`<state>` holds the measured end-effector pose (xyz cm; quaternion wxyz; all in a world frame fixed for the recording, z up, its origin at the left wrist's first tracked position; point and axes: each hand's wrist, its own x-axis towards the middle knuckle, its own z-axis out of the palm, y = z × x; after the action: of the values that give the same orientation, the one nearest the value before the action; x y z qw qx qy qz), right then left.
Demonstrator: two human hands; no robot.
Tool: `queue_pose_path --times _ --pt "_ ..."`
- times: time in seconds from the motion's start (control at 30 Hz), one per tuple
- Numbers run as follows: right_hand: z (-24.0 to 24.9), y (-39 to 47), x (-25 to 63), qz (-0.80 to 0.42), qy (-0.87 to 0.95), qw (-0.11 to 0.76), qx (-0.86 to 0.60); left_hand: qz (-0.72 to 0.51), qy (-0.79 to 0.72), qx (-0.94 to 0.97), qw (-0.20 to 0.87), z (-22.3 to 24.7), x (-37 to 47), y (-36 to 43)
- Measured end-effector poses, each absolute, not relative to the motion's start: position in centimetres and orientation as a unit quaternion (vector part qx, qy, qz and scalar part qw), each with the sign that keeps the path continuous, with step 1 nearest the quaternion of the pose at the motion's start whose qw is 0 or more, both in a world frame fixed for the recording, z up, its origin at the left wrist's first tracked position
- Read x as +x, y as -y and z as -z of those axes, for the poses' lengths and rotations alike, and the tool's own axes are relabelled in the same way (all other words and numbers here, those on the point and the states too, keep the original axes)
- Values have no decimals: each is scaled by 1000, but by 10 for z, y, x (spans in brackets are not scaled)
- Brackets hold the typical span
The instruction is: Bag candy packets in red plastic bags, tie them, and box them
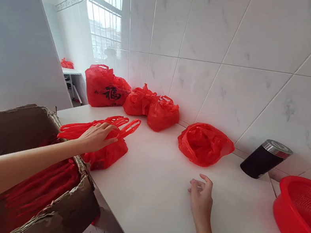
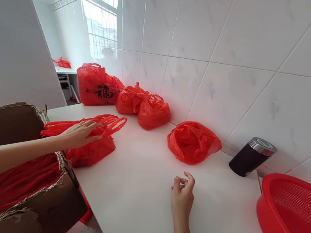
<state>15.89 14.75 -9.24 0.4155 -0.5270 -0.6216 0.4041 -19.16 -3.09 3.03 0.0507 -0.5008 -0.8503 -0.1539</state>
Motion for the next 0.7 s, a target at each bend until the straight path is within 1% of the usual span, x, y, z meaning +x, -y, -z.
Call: queue_pose_path --times 0.13,0.23,0.33,0.43,0.5,0.63,0.7 --pt "91 -146 157 -389 634 402 -534 5 868 -495 33 -19 -204 44" --pt "91 -147 158 -383 649 386 -532 -28 863 -501 61 -6 -220 48" --pt "93 -148 160 -382 652 386 -528 -16 876 -474 92 5 -240 44" --pt "95 -148 161 -379 663 382 -521 11 892 -444 79 8 -262 34" --pt "96 -148 161 -377 665 380 -521 33 901 -430 57 5 -278 27" --pt "97 -149 161 -381 663 384 -518 87 908 -408 -33 -1 -308 16" --pt "98 -150 160 -381 660 385 -521 115 897 -423 -50 1 -318 15"
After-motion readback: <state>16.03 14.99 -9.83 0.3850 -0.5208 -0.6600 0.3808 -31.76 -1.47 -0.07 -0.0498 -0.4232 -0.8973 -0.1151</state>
